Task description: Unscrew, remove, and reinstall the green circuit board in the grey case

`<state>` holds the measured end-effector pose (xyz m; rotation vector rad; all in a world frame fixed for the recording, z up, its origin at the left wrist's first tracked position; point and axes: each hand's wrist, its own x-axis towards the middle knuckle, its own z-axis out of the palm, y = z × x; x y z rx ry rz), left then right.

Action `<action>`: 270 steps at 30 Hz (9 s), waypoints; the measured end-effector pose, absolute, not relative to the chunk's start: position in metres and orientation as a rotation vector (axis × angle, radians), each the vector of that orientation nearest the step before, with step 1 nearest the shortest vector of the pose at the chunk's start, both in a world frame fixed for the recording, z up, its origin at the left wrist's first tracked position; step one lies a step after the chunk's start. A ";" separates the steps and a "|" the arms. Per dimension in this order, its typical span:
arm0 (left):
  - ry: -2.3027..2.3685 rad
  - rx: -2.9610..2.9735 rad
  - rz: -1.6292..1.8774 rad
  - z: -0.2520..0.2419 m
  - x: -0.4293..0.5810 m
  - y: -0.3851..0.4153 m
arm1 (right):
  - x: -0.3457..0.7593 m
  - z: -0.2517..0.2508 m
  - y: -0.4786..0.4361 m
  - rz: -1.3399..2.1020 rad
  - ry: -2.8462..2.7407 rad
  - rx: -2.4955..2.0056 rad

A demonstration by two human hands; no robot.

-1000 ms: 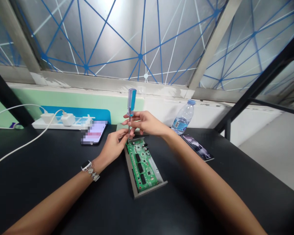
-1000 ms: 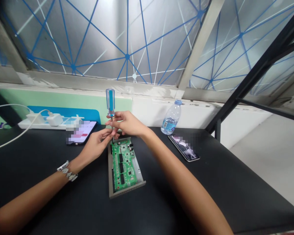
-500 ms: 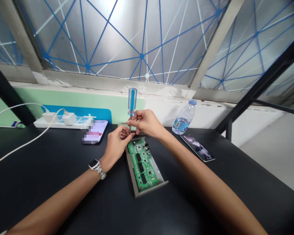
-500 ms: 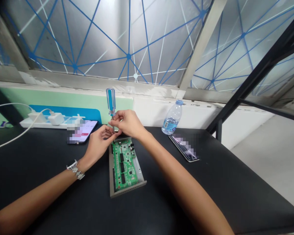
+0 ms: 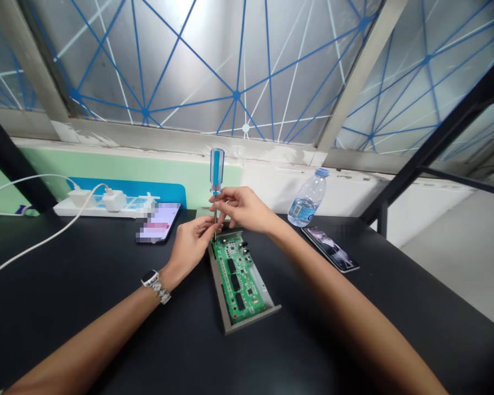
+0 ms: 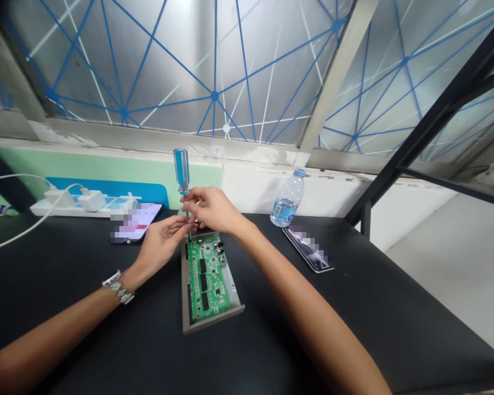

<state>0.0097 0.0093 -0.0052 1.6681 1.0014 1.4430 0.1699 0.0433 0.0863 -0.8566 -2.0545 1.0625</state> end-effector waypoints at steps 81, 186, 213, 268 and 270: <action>1.553 2.194 1.133 -0.012 0.032 -0.023 | 0.137 0.078 0.010 0.198 -1.654 -1.183; 1.223 1.848 1.042 0.008 -0.011 -0.009 | 0.216 0.012 -0.019 1.134 -0.598 -0.806; 1.262 2.366 0.966 0.010 -0.020 -0.009 | 0.215 0.015 -0.019 1.045 -0.713 -0.804; 1.231 2.252 1.038 -0.002 0.020 0.022 | 0.200 0.073 0.032 0.615 -1.972 -0.816; 1.236 2.241 1.042 -0.003 0.020 0.023 | 0.199 0.074 0.031 0.598 -1.983 -0.825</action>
